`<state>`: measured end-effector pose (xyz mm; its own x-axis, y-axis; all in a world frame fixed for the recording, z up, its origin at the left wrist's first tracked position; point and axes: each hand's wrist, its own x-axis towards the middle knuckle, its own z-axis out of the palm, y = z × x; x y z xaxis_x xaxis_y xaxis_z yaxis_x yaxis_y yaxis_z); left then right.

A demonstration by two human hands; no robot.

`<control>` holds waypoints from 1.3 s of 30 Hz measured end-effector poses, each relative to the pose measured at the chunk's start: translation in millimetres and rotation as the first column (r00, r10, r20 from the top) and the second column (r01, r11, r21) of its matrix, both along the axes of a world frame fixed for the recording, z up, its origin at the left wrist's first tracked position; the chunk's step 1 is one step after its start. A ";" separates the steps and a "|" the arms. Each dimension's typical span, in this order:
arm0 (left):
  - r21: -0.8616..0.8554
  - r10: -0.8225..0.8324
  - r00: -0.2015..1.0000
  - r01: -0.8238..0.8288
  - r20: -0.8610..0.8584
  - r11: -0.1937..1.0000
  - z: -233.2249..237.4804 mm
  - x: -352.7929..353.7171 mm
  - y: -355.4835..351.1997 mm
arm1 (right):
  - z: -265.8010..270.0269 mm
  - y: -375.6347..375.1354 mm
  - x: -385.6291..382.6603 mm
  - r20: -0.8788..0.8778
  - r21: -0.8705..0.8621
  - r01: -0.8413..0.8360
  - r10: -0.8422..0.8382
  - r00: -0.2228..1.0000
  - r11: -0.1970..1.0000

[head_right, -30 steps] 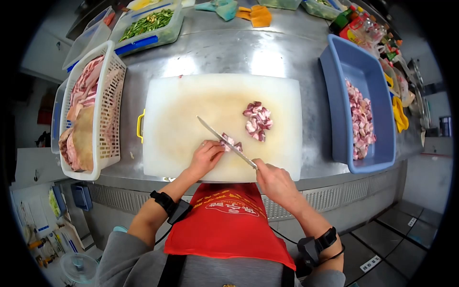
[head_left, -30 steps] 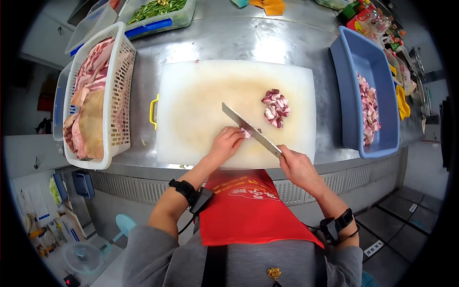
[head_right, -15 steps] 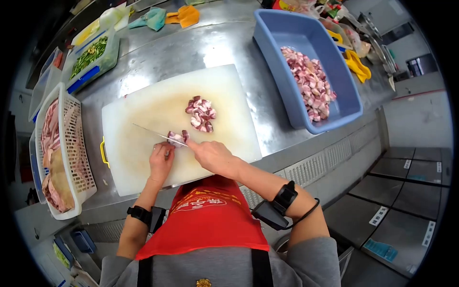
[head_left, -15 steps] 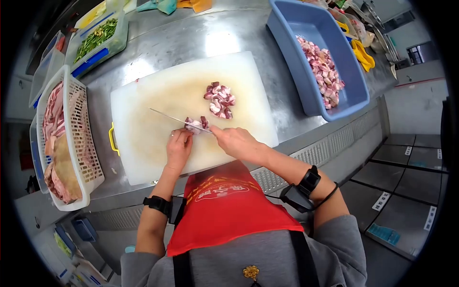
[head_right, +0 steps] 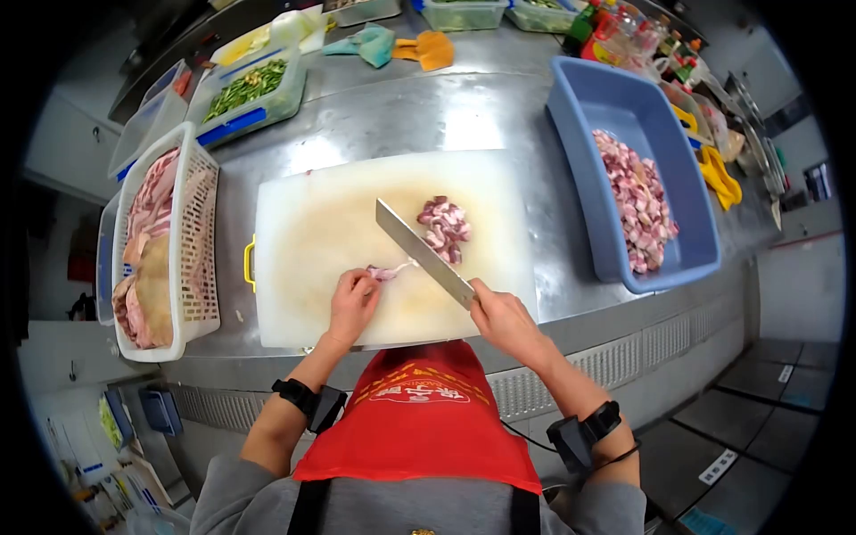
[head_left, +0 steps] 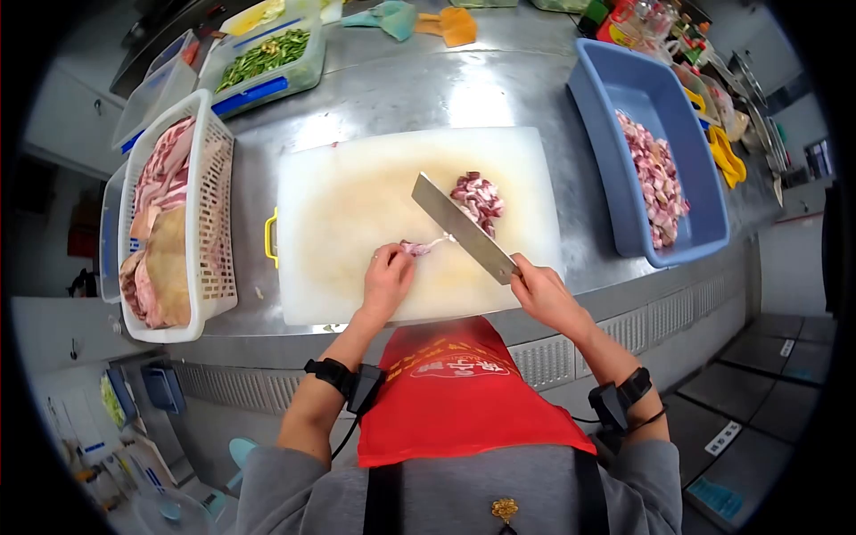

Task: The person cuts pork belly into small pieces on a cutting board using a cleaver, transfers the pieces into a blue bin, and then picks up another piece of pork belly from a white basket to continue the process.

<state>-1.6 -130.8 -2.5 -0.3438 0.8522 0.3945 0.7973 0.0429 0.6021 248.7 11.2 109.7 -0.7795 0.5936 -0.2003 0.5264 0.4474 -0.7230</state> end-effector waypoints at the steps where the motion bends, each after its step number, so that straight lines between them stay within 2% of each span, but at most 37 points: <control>1: 0.027 -0.004 1.000 0.004 0.012 1.000 6.9 1.5 -3.5 | 4.8 -3.2 -4.1 -0.042 -0.032 0.016 -0.017 0.999 0.999; 4: 0.072 0.024 0.999 -0.026 0.022 0.997 17.8 0.5 -15.2 | 14.2 -16.4 -17.8 -0.098 -0.024 -0.027 0.024 0.995 0.999; 7: 0.058 0.071 0.997 -0.071 0.014 0.996 16.4 -1.2 -18.6 | 14.5 -18.0 -16.1 0.044 0.025 -0.187 0.186 0.981 0.982; 10: 0.040 0.049 0.997 -0.051 0.052 0.998 8.2 -1.5 -13.6 | 13.9 -20.8 -15.0 0.144 0.024 -0.240 0.234 0.961 0.970; 15: 0.027 0.060 0.997 -0.062 0.058 0.998 1.5 -6.2 -7.7 | 3.2 -27.6 -42.7 0.117 0.105 -0.262 0.250 0.961 0.959; 20: 0.033 -0.013 1.000 0.013 0.004 0.999 1.9 -7.2 -5.7 | -26.2 -23.5 -94.3 0.051 0.116 -0.283 0.279 0.959 0.952; 24: -0.040 0.028 0.999 -0.030 -0.039 0.999 7.4 -13.6 -8.2 | -18.2 -13.6 -74.3 0.054 0.062 -0.217 0.214 0.975 0.974; 27: -0.087 0.159 0.960 -0.143 0.229 0.986 13.5 -17.8 0.4 | -10.8 0.8 -39.0 0.057 0.067 -0.096 0.092 0.994 0.993; 28: -0.054 0.157 0.950 -0.147 0.271 0.988 13.7 -18.5 8.3 | -8.9 4.7 -27.4 0.052 0.080 -0.046 0.042 0.998 0.996; 29: -0.045 0.114 0.933 -0.105 0.341 0.993 14.0 -15.9 17.5 | -5.9 8.6 -17.8 0.000 -0.038 0.063 -0.063 0.998 0.997; 31: -0.013 0.025 0.882 -0.022 0.470 1.000 23.4 -3.0 43.5 | 0.3 17.5 -2.1 -0.075 -0.279 0.252 -0.283 0.956 0.927; 32: -0.015 -0.058 0.910 0.070 0.411 0.997 25.6 1.9 56.0 | -3.2 22.1 4.7 -0.077 -0.567 0.322 -0.438 0.896 0.758; 34: -0.033 -0.228 0.929 0.247 0.291 0.968 28.9 11.2 76.2 | -3.7 25.4 16.8 0.011 -0.748 0.414 -0.614 0.789 0.518; 35: -0.074 -0.230 0.933 0.259 0.277 0.963 28.5 10.4 80.1 | -4.4 26.3 23.5 0.070 -0.817 0.435 -0.684 0.726 0.379; 36: -0.114 -0.232 0.937 0.268 0.260 0.957 26.0 5.3 83.3 | -8.2 25.8 31.3 0.086 -0.853 0.421 -0.712 0.696 0.308; 39: -0.142 -0.179 0.945 0.224 0.275 0.964 27.5 -0.9 91.8 | -30.9 17.0 55.3 0.090 -0.864 0.430 -0.760 0.644 0.262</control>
